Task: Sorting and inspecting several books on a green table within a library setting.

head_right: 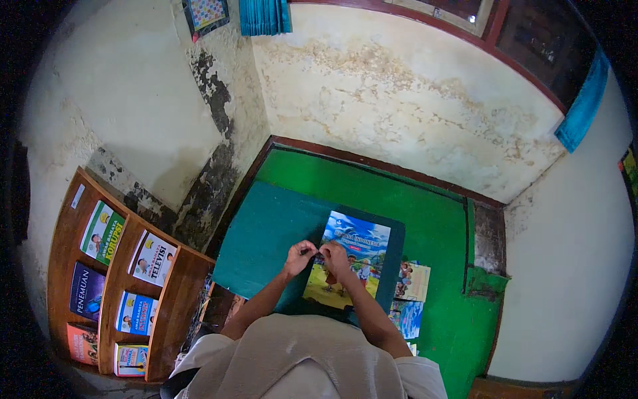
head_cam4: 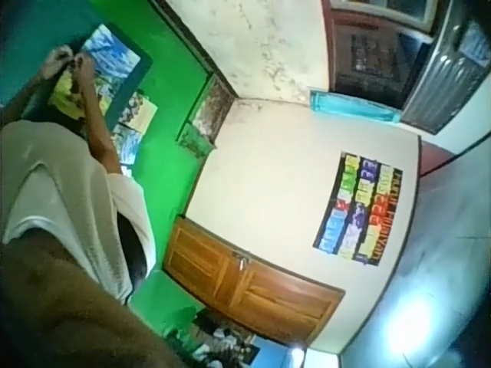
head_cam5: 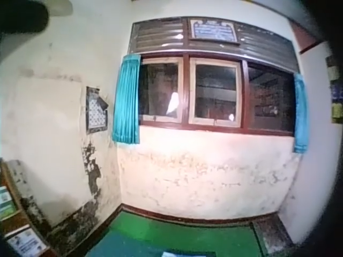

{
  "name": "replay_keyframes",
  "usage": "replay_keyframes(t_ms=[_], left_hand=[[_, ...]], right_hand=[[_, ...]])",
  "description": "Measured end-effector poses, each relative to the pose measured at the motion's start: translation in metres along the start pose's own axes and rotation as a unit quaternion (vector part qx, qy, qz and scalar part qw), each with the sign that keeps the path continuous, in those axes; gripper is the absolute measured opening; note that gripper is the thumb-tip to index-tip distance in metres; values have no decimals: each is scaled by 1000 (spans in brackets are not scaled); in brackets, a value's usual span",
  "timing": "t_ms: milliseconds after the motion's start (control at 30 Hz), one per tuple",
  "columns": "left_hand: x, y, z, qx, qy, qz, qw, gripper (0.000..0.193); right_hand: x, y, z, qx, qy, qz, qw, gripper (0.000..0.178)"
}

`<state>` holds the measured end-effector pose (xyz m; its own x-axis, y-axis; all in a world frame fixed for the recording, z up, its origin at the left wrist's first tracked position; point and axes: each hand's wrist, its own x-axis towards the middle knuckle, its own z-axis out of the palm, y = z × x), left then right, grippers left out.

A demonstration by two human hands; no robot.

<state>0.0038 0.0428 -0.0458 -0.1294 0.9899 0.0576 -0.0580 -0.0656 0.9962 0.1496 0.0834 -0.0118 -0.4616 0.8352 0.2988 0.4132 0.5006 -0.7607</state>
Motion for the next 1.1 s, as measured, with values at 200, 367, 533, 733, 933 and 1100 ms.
replay_keyframes(t_ms=[200,367,533,733,933,1100], left_hand=[[-2,6,1,1,15,-24,1000,9],[-10,20,6,82,60,-17,995,9],[-14,27,10,75,51,2,996,11],[-14,23,6,194,72,53,977,10],[-17,11,0,272,86,100,953,10],[-17,-10,-8,340,103,122,927,10]], right_hand=[[6,8,-2,28,-59,1,998,10],[10,2,-4,-6,-68,52,996,13],[11,3,-3,-24,-84,82,993,14],[11,-5,-7,21,-61,81,995,11],[9,-11,-21,54,-62,64,995,9],[7,-7,-21,20,-45,48,998,9]])
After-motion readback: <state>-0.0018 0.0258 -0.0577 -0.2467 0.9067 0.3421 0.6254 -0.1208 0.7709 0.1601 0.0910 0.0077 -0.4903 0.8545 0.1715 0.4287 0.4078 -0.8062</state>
